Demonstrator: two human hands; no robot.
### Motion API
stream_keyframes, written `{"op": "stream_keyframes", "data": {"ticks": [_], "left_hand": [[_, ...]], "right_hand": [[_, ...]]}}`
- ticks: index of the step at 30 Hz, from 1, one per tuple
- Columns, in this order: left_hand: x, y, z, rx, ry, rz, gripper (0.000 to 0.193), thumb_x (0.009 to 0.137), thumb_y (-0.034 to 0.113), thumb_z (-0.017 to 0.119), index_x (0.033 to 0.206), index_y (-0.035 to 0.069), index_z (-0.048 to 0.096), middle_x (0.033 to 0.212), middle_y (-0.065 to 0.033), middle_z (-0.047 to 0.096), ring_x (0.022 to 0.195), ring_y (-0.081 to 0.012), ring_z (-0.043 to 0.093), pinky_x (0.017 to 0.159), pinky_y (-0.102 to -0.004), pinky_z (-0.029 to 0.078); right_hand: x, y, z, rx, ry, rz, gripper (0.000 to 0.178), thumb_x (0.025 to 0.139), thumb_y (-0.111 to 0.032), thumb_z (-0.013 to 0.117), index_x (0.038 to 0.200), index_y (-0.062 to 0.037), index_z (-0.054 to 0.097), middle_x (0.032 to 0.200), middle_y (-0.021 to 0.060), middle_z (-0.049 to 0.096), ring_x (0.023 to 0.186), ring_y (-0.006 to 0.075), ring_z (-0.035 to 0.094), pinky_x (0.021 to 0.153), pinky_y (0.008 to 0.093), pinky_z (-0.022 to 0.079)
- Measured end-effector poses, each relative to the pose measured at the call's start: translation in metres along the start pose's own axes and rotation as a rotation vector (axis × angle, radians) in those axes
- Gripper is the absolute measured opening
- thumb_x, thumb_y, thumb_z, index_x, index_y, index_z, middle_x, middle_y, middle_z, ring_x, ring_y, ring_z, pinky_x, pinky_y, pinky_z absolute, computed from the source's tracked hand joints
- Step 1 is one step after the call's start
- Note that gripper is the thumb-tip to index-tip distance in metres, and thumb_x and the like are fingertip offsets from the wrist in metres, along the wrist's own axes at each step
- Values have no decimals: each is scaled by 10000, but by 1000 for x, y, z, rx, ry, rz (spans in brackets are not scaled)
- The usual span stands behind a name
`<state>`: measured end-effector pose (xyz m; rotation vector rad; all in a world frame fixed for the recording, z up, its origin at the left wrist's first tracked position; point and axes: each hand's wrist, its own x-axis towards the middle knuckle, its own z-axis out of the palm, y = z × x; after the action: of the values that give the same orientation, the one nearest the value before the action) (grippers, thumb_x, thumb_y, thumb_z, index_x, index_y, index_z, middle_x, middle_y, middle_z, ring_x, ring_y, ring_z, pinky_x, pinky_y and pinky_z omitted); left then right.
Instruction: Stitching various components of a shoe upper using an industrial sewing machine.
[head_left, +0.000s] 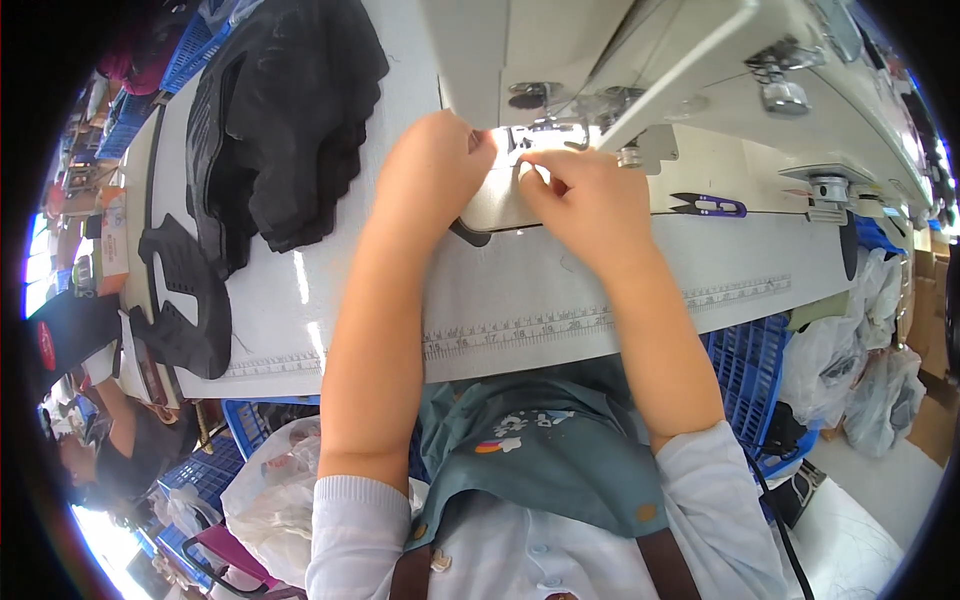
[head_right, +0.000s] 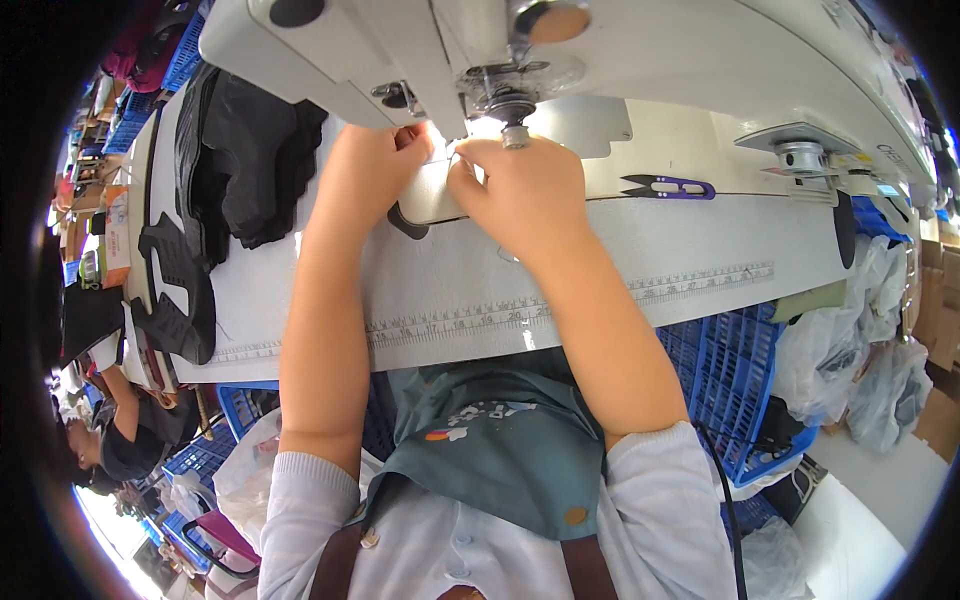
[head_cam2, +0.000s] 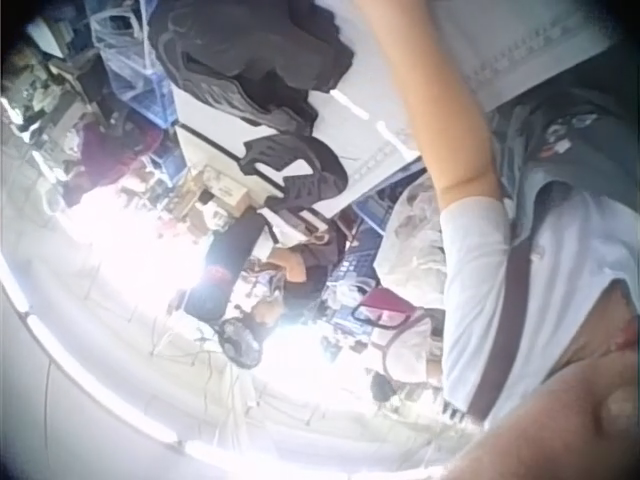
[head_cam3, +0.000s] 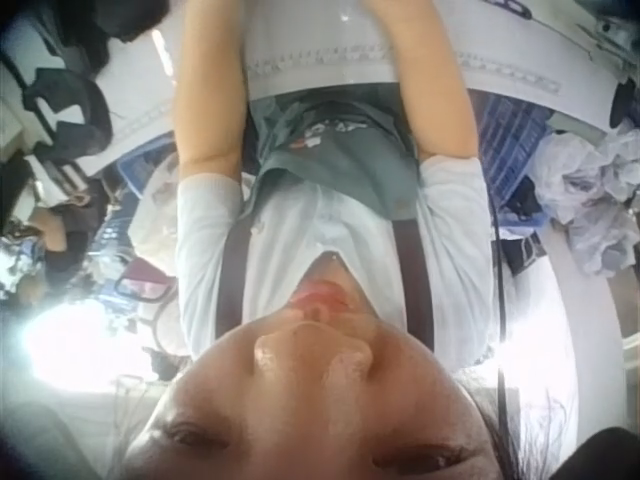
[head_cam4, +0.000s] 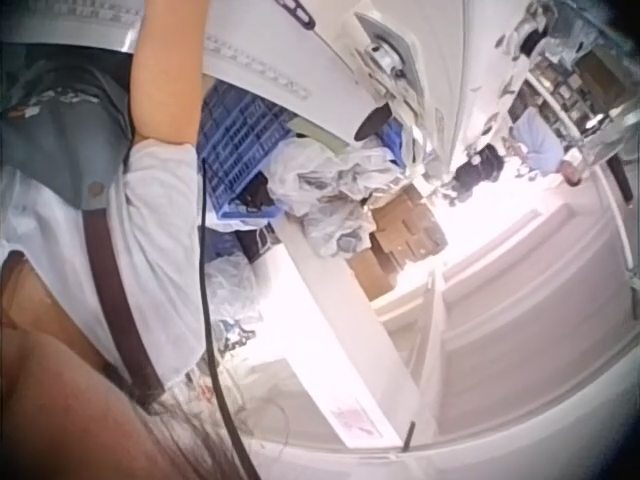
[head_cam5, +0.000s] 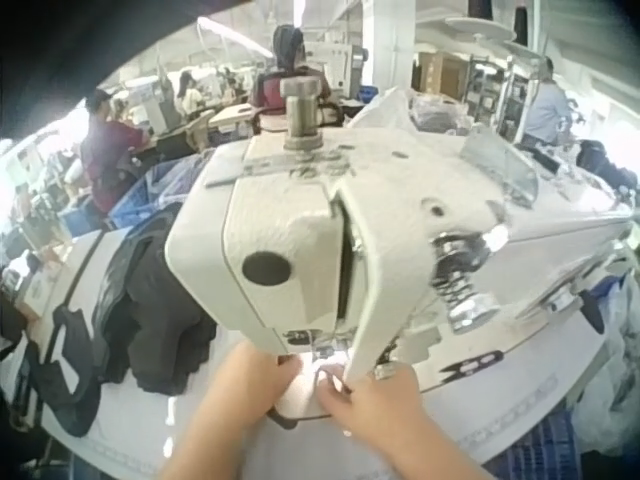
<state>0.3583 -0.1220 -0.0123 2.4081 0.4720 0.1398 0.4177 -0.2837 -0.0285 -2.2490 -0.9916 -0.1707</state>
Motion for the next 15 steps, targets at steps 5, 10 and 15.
{"op": "stream_keyframes", "data": {"ticks": [5,10,15], "left_hand": [[15,-30,8,347,361,64,169,821,186,584,857,27,632,814,-171,649,749,-371,612,657,-443,477],[6,-24,0,122,425,-58,124,796,161,625,849,50,638,759,-138,652,716,-323,622,646,-392,483],[3,-26,-14,-103,321,-140,137,799,141,638,855,19,669,727,-119,651,671,-253,614,646,-339,476]], "right_hand": [[-4,-2,-21,14,-54,108,140,742,-174,635,839,-107,710,722,56,655,658,243,615,597,353,485],[-25,55,-90,-127,14,85,265,751,9,586,998,-49,666,1065,93,631,878,209,620,721,313,519],[-41,73,-112,-102,-67,208,249,736,-16,595,976,-51,653,955,108,612,935,280,579,800,351,477]]}}
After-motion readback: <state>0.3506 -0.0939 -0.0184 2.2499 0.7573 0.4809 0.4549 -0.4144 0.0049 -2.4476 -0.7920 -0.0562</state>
